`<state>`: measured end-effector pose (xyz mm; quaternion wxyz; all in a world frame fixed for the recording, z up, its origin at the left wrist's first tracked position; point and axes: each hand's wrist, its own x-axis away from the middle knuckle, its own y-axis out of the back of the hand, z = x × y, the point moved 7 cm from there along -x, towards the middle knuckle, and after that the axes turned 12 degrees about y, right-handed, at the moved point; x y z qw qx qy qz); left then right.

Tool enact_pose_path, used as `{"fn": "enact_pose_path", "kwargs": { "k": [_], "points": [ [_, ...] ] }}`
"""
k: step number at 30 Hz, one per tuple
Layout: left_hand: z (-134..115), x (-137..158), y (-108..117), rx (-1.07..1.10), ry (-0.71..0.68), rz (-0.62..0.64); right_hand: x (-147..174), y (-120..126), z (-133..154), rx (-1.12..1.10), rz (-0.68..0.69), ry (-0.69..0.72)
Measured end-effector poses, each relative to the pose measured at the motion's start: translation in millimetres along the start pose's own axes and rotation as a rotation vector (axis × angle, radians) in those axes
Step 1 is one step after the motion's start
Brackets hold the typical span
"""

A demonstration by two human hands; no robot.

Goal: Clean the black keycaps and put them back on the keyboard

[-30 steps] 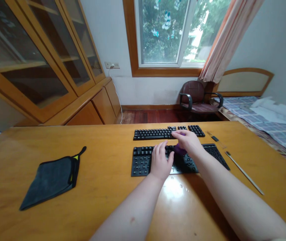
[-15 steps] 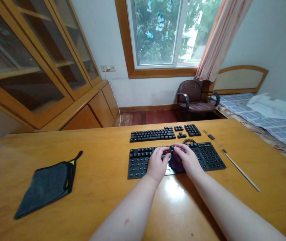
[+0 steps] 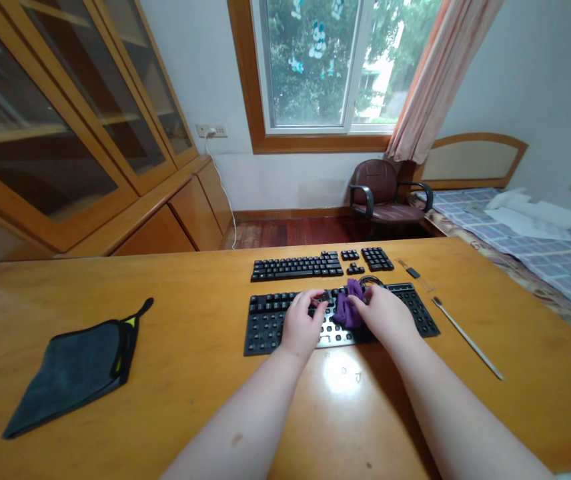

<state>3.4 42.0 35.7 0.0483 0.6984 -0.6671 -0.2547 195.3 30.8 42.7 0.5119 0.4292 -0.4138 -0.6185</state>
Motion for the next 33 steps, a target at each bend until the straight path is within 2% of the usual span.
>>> {"fn": "enact_pose_path", "kwargs": {
  "k": [4,9,12,16,17,19,21,24,26,29,33],
  "points": [
    [0,0,0,-0.005,-0.002,-0.002,6,-6,10,-0.028,0.124,0.056],
    [0,0,0,0.003,0.001,0.000,7,-9,17,-0.046,0.098,0.158],
    [0,0,-1,0.001,-0.002,0.003,7,4,21,-0.070,-0.064,0.227],
    [-2,0,0,-0.002,-0.014,-0.010,18,41,28,-0.138,-0.499,0.357],
    [-2,0,0,-0.001,-0.015,-0.011,21,48,28,-0.157,-0.569,0.375],
    [-2,1,0,0.000,-0.013,-0.012,24,53,27,-0.246,-0.616,0.390],
    [-2,1,0,-0.001,-0.012,-0.011,25,53,20,-0.457,-0.661,0.353],
    [-2,1,1,0.003,-0.017,-0.002,26,39,3,-0.853,-0.751,0.172],
    [-3,2,1,0.005,-0.024,0.006,23,16,-1,-1.052,-0.685,0.025],
    [-5,2,1,-0.001,-0.031,0.019,15,-24,8,-1.337,-0.452,-0.103],
    [-8,2,-1,-0.009,-0.057,0.044,10,-54,28,-1.618,-0.244,-0.100]
  ]
}}
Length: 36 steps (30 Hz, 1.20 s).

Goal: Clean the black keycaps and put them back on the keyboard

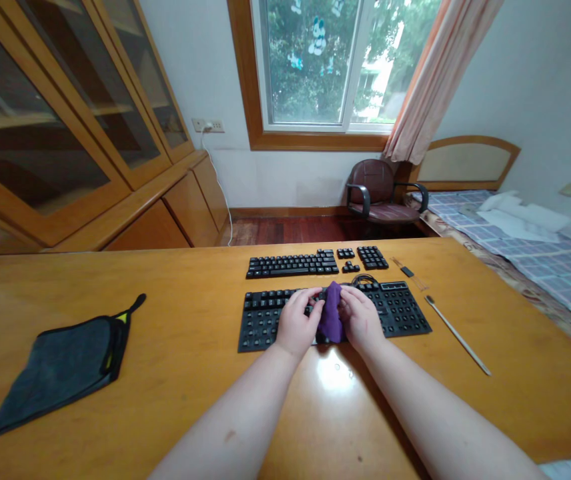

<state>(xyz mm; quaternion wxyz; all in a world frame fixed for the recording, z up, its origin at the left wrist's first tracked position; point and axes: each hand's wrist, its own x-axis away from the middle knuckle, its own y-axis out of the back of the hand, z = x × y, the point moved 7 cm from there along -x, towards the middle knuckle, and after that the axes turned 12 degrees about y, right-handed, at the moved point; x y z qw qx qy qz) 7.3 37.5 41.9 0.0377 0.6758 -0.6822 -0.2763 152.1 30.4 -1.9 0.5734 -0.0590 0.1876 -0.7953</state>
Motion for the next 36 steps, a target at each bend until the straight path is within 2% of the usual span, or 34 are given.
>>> {"fn": "enact_pose_path", "kwargs": {
  "k": [3,6,12,16,22,27,31,36],
  "points": [
    [-1,0,0,-0.004,-0.034,0.006,2,-11,-4,0.011,0.126,-0.024],
    [-1,0,1,0.004,-0.047,-0.012,0,-15,1,0.109,0.197,0.028],
    [5,-1,5,0.087,0.055,-0.065,-5,-22,14,0.212,0.307,0.136],
    [7,-1,4,0.160,0.090,-0.047,-9,-17,20,0.267,0.298,0.189],
    [10,-1,3,0.209,0.121,-0.029,-14,-8,14,0.302,0.289,0.150],
    [9,-2,6,0.218,0.132,-0.052,-13,-12,13,0.260,0.301,0.180],
    [9,-2,6,0.215,0.131,-0.046,-12,-12,16,0.310,0.254,0.204],
    [7,-2,4,0.214,0.124,-0.027,-12,-10,13,0.295,0.203,0.145]
  ]
}}
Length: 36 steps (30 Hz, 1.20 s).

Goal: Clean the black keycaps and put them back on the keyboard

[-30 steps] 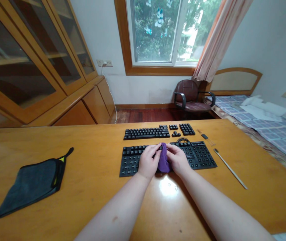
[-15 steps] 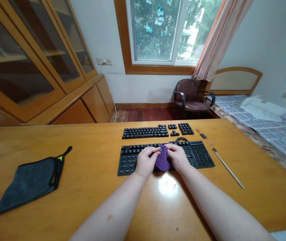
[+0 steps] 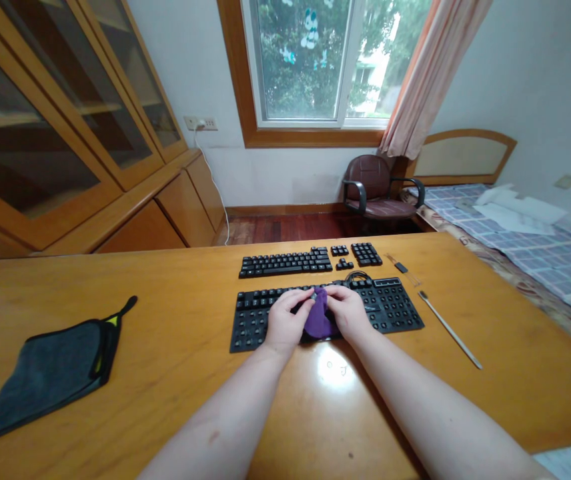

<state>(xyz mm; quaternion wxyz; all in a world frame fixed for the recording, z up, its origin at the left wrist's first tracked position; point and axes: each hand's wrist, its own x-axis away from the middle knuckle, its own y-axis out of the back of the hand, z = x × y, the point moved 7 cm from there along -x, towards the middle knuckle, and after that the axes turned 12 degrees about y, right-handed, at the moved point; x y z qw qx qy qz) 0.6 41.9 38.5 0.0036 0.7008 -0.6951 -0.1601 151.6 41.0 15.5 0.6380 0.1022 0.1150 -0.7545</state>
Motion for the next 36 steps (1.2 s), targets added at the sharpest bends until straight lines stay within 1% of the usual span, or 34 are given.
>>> {"fn": "enact_pose_path", "kwargs": {
  "k": [5,8,10,12,16,21,23,25,28,31,34,36],
  "points": [
    [4,-1,-4,0.050,0.023,0.044,0,-2,-7,-0.085,0.003,-0.035],
    [13,-3,-8,0.173,0.097,0.062,-1,1,-11,-0.100,-0.030,-0.062],
    [16,-3,-9,0.238,0.136,0.074,-1,2,-11,-0.102,-0.028,-0.072],
    [13,-3,-9,0.223,0.118,0.071,-1,0,-8,-0.091,-0.002,-0.059],
    [3,-4,-3,0.112,0.056,0.043,0,-3,-4,-0.066,0.036,-0.039],
    [5,-4,-4,0.101,0.071,0.074,0,-3,-5,-0.071,0.032,-0.049],
    [9,-5,-5,0.149,0.104,0.071,0,-4,-8,-0.089,0.027,-0.059],
    [16,-5,-7,0.238,0.167,0.075,0,-3,-10,-0.114,0.011,-0.076],
    [24,-5,-12,0.338,0.242,0.101,0,-3,-11,-0.117,0.007,-0.075],
    [26,-4,-14,0.316,0.239,0.118,0,-4,-7,-0.073,0.045,-0.031],
    [25,-3,-12,0.238,0.214,0.120,-1,-6,-2,-0.033,0.084,0.028],
    [22,-1,-10,0.176,0.185,0.120,-1,-6,-2,-0.034,0.082,0.048]
  ]
}}
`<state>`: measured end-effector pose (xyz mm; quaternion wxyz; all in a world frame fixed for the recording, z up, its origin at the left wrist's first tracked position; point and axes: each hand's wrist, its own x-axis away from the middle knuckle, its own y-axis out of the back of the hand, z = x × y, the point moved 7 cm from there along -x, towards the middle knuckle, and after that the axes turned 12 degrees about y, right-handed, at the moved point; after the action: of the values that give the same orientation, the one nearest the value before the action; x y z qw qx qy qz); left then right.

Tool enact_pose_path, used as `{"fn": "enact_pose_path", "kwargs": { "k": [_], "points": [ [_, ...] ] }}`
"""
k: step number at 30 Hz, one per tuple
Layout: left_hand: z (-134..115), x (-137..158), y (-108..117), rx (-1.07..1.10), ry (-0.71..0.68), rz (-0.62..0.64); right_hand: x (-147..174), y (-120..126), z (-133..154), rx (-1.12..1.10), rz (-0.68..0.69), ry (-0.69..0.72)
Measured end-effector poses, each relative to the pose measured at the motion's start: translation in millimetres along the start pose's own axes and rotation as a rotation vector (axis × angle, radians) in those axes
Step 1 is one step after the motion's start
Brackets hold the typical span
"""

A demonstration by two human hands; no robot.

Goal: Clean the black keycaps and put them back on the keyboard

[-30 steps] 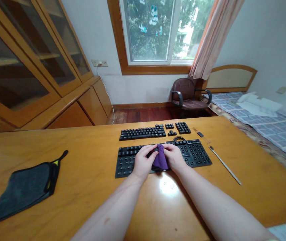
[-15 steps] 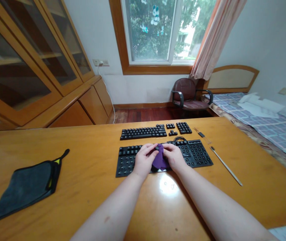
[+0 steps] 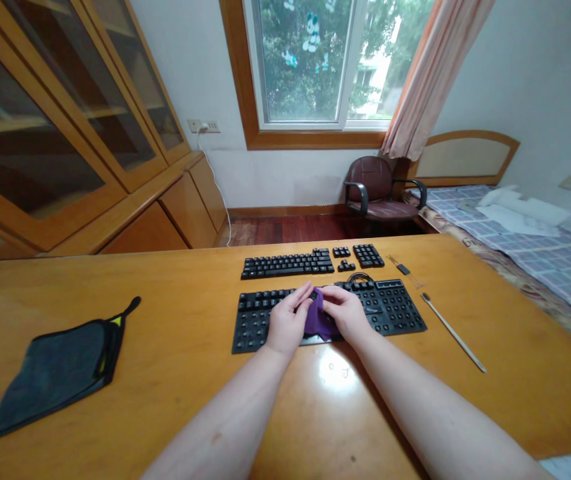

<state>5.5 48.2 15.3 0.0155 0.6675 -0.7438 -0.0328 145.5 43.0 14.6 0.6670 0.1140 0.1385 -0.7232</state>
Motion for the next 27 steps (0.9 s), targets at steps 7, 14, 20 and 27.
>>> {"fn": "enact_pose_path", "kwargs": {
  "k": [7,14,20,27],
  "points": [
    [-3.7,3.5,-0.3,-0.086,-0.036,0.034,0.2,4.7,2.2,0.011,-0.052,0.025],
    [-4.6,3.3,-2.7,0.007,0.023,0.058,1.3,2.9,2.2,-0.015,-0.036,0.030],
    [-7.1,4.4,-3.8,0.019,0.024,0.063,0.6,5.8,-1.5,0.023,-0.052,0.043],
    [0.8,0.4,-4.3,0.121,0.043,0.020,0.3,8.2,-1.6,0.047,-0.104,-0.013]
  ]
}}
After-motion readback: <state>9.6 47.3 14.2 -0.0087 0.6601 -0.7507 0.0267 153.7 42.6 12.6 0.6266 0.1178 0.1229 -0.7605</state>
